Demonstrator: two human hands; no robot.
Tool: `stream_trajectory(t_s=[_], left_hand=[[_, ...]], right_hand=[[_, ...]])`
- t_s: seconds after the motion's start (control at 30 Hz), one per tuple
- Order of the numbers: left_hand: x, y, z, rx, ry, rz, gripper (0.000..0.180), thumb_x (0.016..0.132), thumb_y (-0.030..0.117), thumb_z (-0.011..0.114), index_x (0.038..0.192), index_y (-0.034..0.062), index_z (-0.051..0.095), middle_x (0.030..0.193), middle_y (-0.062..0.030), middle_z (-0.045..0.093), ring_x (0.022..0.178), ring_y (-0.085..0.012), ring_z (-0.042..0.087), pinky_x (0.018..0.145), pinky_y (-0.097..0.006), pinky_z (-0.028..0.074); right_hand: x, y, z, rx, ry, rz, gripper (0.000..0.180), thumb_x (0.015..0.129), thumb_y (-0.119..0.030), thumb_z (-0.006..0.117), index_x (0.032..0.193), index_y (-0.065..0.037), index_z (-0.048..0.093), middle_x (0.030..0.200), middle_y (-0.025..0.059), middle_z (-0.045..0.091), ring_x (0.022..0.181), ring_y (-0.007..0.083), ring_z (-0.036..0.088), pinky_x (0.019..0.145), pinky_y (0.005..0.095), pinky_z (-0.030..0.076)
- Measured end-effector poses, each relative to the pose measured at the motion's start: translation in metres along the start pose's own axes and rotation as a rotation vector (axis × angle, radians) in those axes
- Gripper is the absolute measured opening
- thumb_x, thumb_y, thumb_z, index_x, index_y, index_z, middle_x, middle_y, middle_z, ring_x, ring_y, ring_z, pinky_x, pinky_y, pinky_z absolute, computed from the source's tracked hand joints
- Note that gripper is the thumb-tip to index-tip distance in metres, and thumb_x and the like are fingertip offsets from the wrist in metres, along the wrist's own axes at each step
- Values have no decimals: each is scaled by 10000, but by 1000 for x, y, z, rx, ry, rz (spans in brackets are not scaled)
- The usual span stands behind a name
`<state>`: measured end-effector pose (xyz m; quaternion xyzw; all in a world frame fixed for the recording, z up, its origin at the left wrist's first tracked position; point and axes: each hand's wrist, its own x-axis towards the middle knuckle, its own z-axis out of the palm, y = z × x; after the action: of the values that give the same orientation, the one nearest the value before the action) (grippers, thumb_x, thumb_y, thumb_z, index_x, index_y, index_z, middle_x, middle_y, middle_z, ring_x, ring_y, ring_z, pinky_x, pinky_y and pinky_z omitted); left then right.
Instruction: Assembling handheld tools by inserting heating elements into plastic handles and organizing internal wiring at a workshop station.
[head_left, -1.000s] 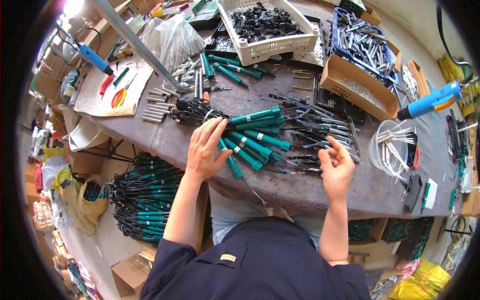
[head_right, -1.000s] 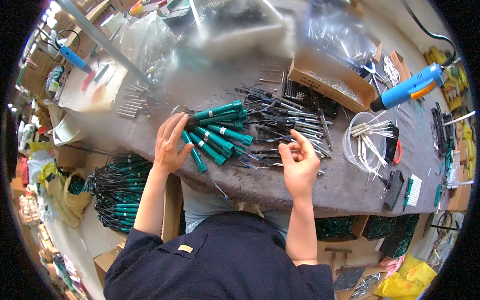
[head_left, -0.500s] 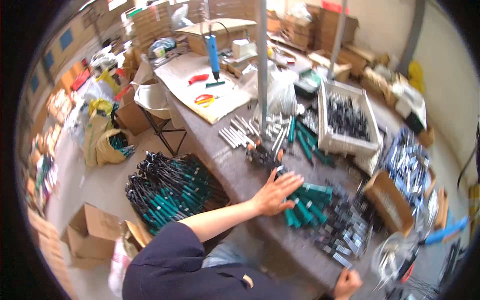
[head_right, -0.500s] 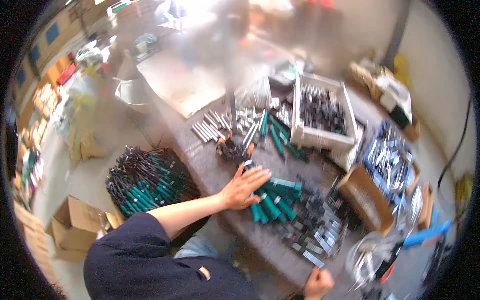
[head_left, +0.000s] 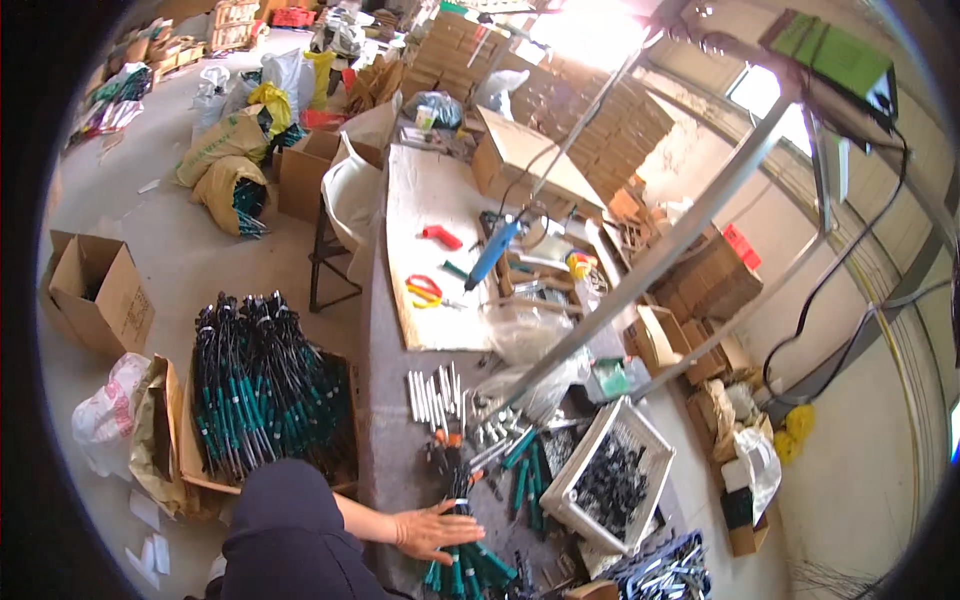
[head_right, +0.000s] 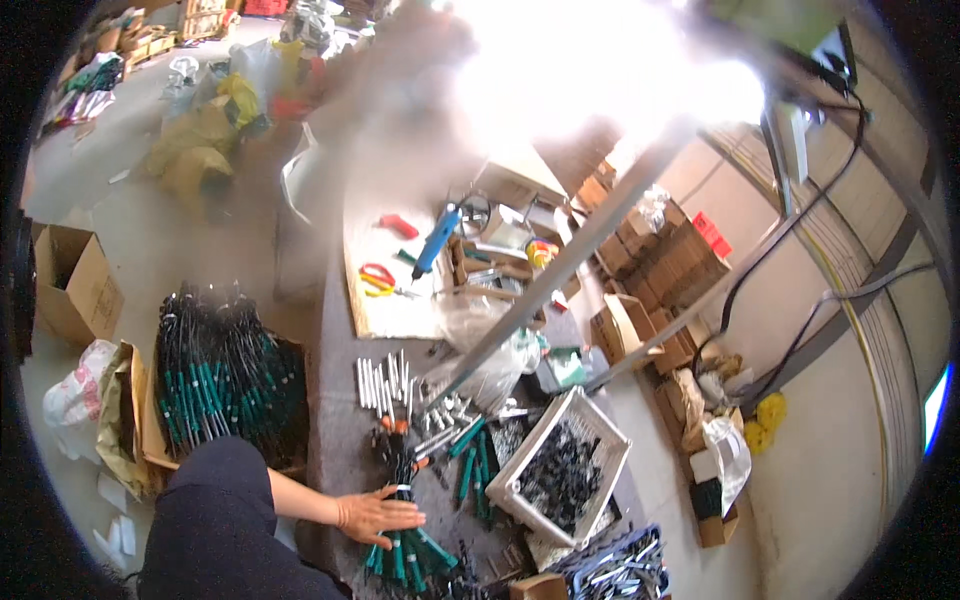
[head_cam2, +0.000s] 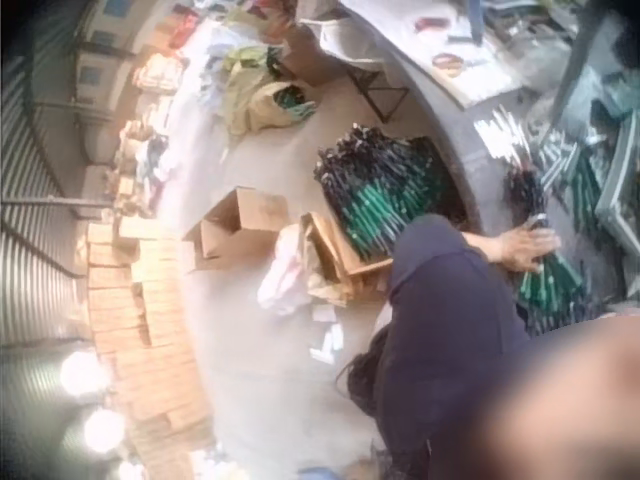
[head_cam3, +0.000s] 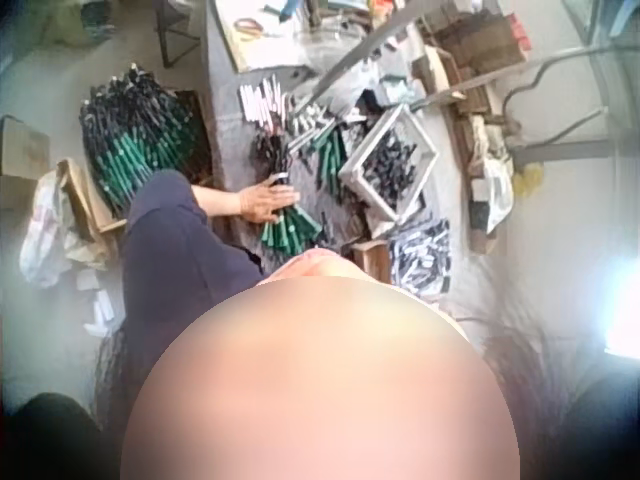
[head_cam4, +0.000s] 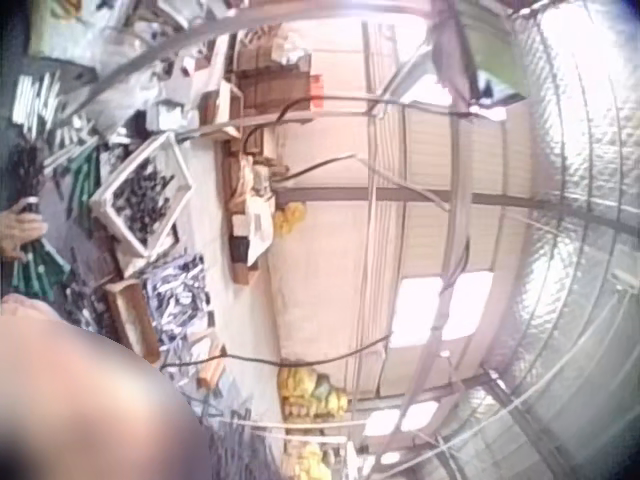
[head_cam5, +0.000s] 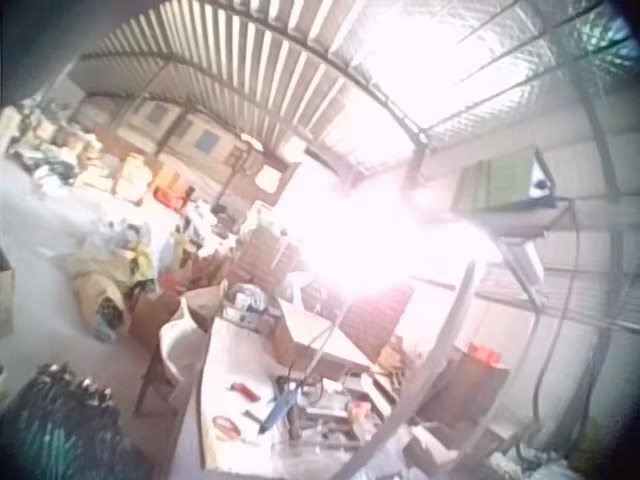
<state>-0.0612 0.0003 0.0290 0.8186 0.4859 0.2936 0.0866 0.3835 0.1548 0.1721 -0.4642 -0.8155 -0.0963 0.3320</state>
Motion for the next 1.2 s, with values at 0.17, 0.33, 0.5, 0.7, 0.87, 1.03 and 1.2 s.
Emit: stream_trajectory(t_s=[0.17,0.33,0.5,0.7,0.87,1.03,1.2], left_hand=[[3,7,-13,40,-114,-36,718,1007,552,310,1555,117,153,1583,-58,256,1477,-173,185,1148,-504,-166],[-1,9,-11,-14,-82,-63,682,1017,528,308,1565,166,123,1595,-27,232,1481,-166,168,1151,-502,-151],[7,45,-65,84,-72,-107,666,1020,514,285,1560,154,133,1614,-50,182,1498,-177,108,1173,-515,-59],[-41,92,-178,66,-303,-514,724,946,484,483,1513,98,250,1562,-135,267,1463,-301,196,1149,-531,213],[-142,78,-253,-148,-683,-1170,431,915,358,532,1172,24,622,1243,-206,587,1126,-385,576,983,-522,429],[-154,76,-299,-21,-823,-1238,413,900,351,548,1123,24,664,1189,-206,630,1112,-353,605,968,-486,454],[-155,49,-291,52,-754,-1220,543,871,434,580,1235,33,625,1257,-202,613,1228,-331,553,1009,-438,448]], right_hand=[[27,1,22,48,-72,32,362,892,-274,656,654,-41,515,632,146,504,575,318,480,556,451,366],[48,-7,-3,53,-137,112,342,890,-272,652,678,-33,530,659,152,522,604,320,497,580,448,377],[24,-34,-55,36,-174,292,325,888,-271,648,703,-24,546,686,159,539,633,321,513,604,445,389],[-88,-95,-159,-18,-158,667,308,885,-270,644,732,-14,565,719,167,560,669,322,533,633,442,403],[-165,-154,-185,35,-185,894,298,883,-269,640,756,-6,581,746,173,578,698,323,550,657,440,414],[-214,-180,-187,96,-234,1044,291,881,-267,636,780,2,596,774,180,595,727,324,567,681,437,426],[-221,-204,-171,201,-312,1131,287,879,-266,632,804,11,612,801,186,613,756,325,583,705,435,437]])
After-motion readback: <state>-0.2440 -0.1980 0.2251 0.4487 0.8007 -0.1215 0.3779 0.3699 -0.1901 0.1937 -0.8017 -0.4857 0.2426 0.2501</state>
